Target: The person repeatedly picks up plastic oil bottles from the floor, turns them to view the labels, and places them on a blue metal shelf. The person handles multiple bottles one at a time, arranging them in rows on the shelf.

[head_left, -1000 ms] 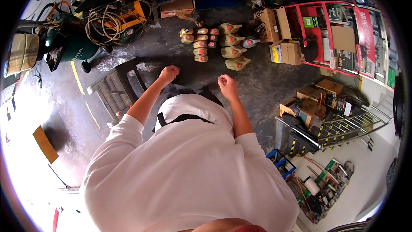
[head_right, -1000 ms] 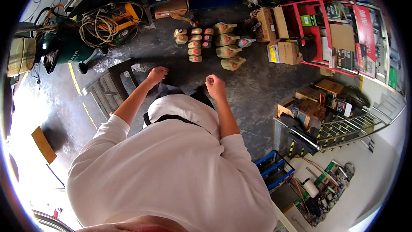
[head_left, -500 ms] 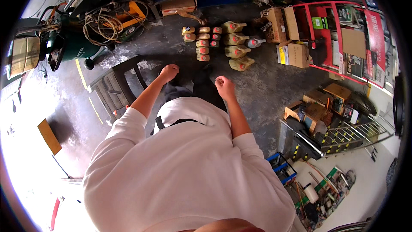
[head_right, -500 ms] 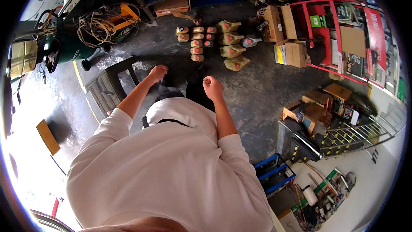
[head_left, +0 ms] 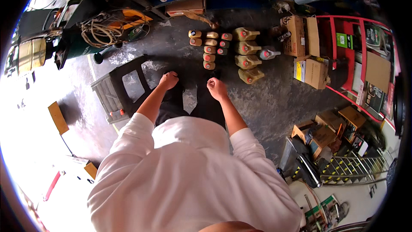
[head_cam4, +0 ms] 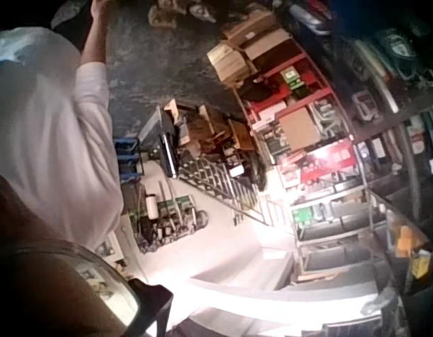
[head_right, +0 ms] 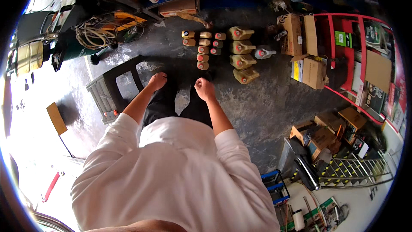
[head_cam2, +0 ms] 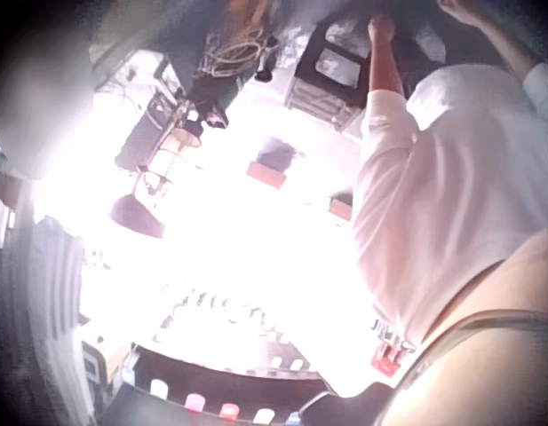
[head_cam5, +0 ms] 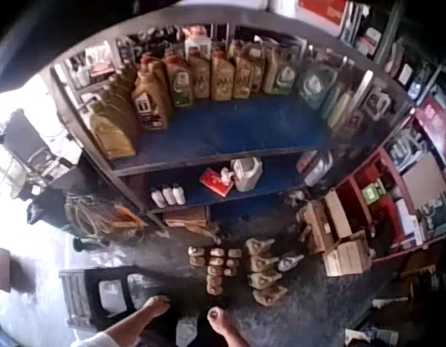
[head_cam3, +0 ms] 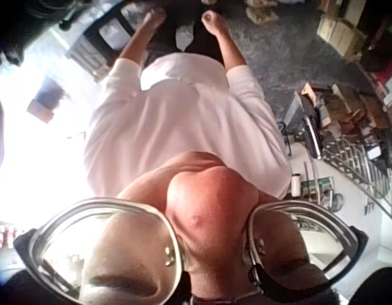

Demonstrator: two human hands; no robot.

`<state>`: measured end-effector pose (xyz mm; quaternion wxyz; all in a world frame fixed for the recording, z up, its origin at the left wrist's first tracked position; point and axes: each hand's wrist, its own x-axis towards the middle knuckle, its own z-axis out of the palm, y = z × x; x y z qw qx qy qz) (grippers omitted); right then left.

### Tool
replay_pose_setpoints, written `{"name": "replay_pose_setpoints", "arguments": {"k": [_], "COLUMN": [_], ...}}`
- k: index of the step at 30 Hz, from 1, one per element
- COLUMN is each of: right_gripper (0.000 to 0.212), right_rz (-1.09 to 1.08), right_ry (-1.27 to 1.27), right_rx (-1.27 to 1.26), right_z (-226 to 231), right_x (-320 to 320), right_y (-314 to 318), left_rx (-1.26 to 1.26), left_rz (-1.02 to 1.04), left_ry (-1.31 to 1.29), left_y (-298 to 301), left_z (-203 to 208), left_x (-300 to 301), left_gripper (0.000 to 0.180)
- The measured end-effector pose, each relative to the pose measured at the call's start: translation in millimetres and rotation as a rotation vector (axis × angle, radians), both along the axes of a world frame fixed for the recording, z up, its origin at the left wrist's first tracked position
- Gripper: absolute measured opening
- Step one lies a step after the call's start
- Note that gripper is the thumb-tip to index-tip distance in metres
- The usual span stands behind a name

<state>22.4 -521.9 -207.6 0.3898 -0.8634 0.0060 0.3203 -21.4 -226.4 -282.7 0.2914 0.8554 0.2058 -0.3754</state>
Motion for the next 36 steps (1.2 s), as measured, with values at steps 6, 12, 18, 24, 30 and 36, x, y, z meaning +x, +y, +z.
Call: {"name": "replay_pose_setpoints", "arguments": {"k": [6,12,18,24,30,36], "right_gripper": [0.017,0.015,0.017,0.020,0.028,0.027], "right_rz": [-0.059,-0.150,-0.241,-0.221,-0.241,-0.276], "right_ry": [0.094,0.106,0.079,-0.075,-0.094,0.048], "right_rx": [0.002,-0.034,-0.011,-0.019,-0.007,0.012], "right_z": [-75,-157,-241,-313,-362,-368], "right_x": [8,17,30,37,53,63], "right_y": [-3,25,60,74,75,67], "left_rx": [-0.068,0.154,0.227,0.270,0.369,0.423], "left_rz": [0.041,-0.107,-0.086,-0.216,-0.415,-0.555], "left_ry": [-0.128,-0.056,-0.075,-0.275,-0.324,-0.547], "left_y": [-26,-18,-29,-34,-35,-35], "left_z": [-39,-135,-204,-277,-343,-372], "left_x": [48,95,149,183,206,208], "left_gripper": [0.054,0.066,0.078,0.083,0.074,0.021]}}
